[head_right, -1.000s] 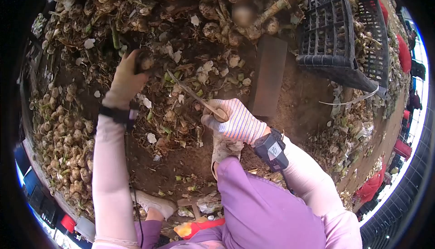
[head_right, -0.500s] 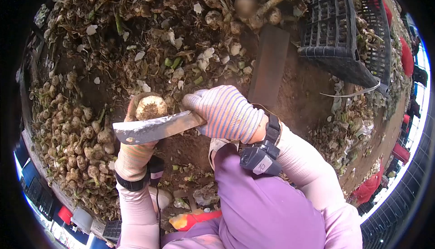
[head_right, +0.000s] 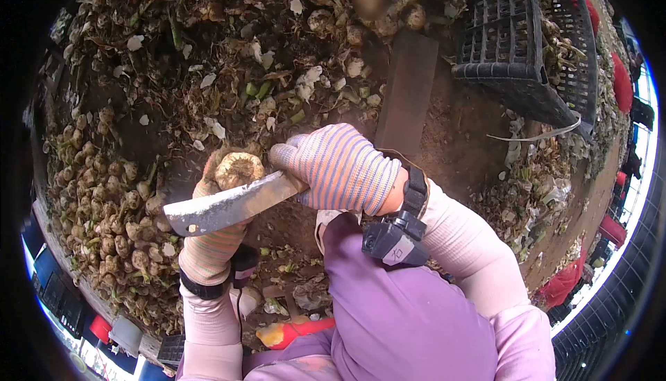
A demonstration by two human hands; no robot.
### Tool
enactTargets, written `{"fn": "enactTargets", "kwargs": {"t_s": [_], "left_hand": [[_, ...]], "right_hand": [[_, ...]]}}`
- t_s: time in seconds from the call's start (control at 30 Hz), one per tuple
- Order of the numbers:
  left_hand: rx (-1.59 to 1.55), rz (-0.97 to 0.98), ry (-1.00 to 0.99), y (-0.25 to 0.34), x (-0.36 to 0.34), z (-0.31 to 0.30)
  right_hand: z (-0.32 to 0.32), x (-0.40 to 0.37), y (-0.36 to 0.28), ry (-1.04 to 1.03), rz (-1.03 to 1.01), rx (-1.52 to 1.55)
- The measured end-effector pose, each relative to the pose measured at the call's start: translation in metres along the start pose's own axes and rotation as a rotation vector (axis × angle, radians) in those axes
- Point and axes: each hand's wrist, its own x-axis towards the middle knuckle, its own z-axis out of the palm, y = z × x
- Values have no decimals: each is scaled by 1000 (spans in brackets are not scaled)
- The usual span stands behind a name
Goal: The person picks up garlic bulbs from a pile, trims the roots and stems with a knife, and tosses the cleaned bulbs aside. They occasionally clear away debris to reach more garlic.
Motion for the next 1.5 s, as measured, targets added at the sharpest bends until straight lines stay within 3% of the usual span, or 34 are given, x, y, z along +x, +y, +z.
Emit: {"fn": "enactTargets", "kwargs": {"t_s": [0.1, 0.33, 0.43, 0.5, 0.53, 0.6, 0.63, 0.67, 0.7, 0.73, 0.8, 0.83, 0.87, 0.93, 1.0, 1.07, 1.1, 1.13, 1.2, 1.27, 1.33, 1.37, 1.4, 1.5], "left_hand": [[-199, 6, -14, 7, -9, 5], [-93, 45, -60, -2, -5, 6], [-205, -110, 50, 17, -6, 8], [437, 398, -161, 25, -5, 6], [438, 398, -162, 22, -6, 7], [-24, -41, -113, 11, -13, 11], [-22, -39, -115, 10, -15, 11], [-243, -173, -73, 8, -16, 11], [-464, -309, -33, 7, -19, 12], [-464, -309, -38, 7, -26, 12], [-674, -2, -302, 12, -41, 7], [-409, 49, -371, 16, -43, 1], [-407, 44, -347, 16, -46, 3], [-329, 172, 96, 17, -34, 11], [-213, 6, 237, 27, -17, 6], [-486, -10, 155, 21, -14, -10], [-803, 70, 113, 14, -7, -9], [-1061, 72, 211, 13, -8, -3], [-1402, 145, 72, 20, -4, 1], [-1509, 196, 19, 14, 4, 11], [-1775, 431, -314, 10, 13, 21], [-1780, 397, -308, 15, 9, 26], [-1776, 404, -312, 16, 7, 25], [-1670, 573, -513, 30, 5, -2]], "right_hand": [[-4, 0, -2, -15, 1, 1], [-3, -3, 0, -73, 9, -36], [-2, -2, 2, -82, 14, 9], [1, -4, 10, -52, -36, 44], [4, -5, 15, -21, -86, 78], [14, -3, 25, 0, -107, 61], [16, -1, 29, -38, -131, 56], [19, 0, 31, -78, -153, 52], [26, 2, 30, -2, -173, 124], [29, 0, 39, -1, -169, 121], [28, -1, 60, 13, 131, 78], [23, -8, 64, 11, 201, 54], [19, -11, 66, -22, 213, 24], [14, -10, 48, 118, 177, 253], [9, -6, 36, 97, 243, 349], [11, -7, 29, 130, 249, 417], [13, -8, 27, 97, 309, 477], [17, -9, 24, 101, 304, 476], [25, -9, 17, 56, 329, 754], [17, -2, 5, -30, 237, 656], [21, 5, 3, 6, 97, 711], [30, 8, 6, 5, 66, 735], [33, 8, 11, -93, 151, 758], [57, -2, 35, -122, 390, 833]]}}
